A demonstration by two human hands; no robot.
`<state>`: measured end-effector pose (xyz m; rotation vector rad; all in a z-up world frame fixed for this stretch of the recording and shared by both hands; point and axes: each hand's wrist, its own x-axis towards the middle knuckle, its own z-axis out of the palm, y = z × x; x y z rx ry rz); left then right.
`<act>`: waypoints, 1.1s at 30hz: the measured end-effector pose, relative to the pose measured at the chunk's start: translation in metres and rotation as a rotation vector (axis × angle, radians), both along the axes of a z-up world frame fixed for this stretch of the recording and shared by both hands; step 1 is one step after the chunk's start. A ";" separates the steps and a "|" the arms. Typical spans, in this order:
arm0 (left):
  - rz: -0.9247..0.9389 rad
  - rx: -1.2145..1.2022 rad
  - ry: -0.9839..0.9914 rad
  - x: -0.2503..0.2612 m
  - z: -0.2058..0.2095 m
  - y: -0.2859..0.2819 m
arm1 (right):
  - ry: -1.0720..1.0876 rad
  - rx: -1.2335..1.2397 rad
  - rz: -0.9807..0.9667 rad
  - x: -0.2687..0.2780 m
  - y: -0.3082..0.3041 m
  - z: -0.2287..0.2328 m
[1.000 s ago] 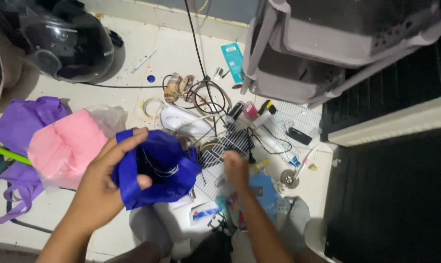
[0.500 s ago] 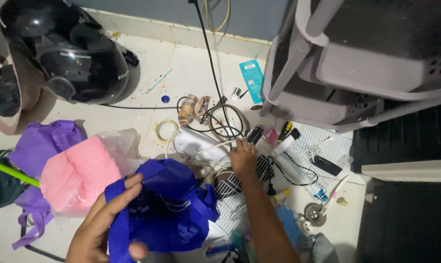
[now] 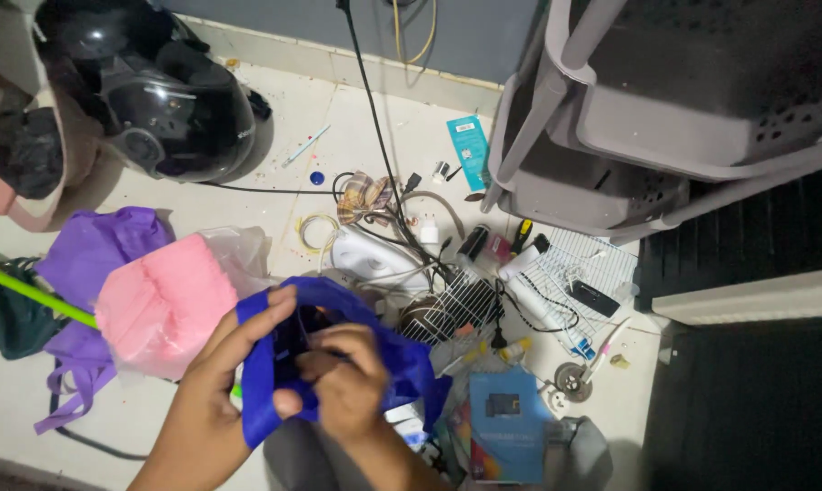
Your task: The person sits on the floor and organizes various items into a blue bag and a plastic drawer unit. They place a metal rack, a blue box, a white appliance, and other small objects into the bag or drawers.
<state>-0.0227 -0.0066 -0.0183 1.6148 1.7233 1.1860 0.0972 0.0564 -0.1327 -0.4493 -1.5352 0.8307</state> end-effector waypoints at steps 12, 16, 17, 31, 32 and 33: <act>-0.225 -0.347 -0.398 -0.016 0.021 -0.030 | -0.116 -0.010 -0.014 0.000 -0.027 0.064; -0.271 -0.271 -0.290 -0.017 0.014 -0.038 | -0.085 0.148 -0.108 0.008 -0.032 0.077; -0.217 -0.289 -0.258 -0.017 0.013 -0.039 | -0.115 0.196 -0.119 0.007 -0.030 0.074; 0.508 0.090 -0.673 -0.076 -0.031 -0.052 | -0.840 -0.033 -0.034 0.115 0.124 -0.247; 0.497 0.121 -0.700 -0.077 -0.033 -0.051 | -0.918 0.006 -0.095 0.141 0.143 -0.266; 0.485 0.151 -0.728 -0.077 -0.037 -0.050 | -0.995 0.046 -0.156 0.168 0.162 -0.286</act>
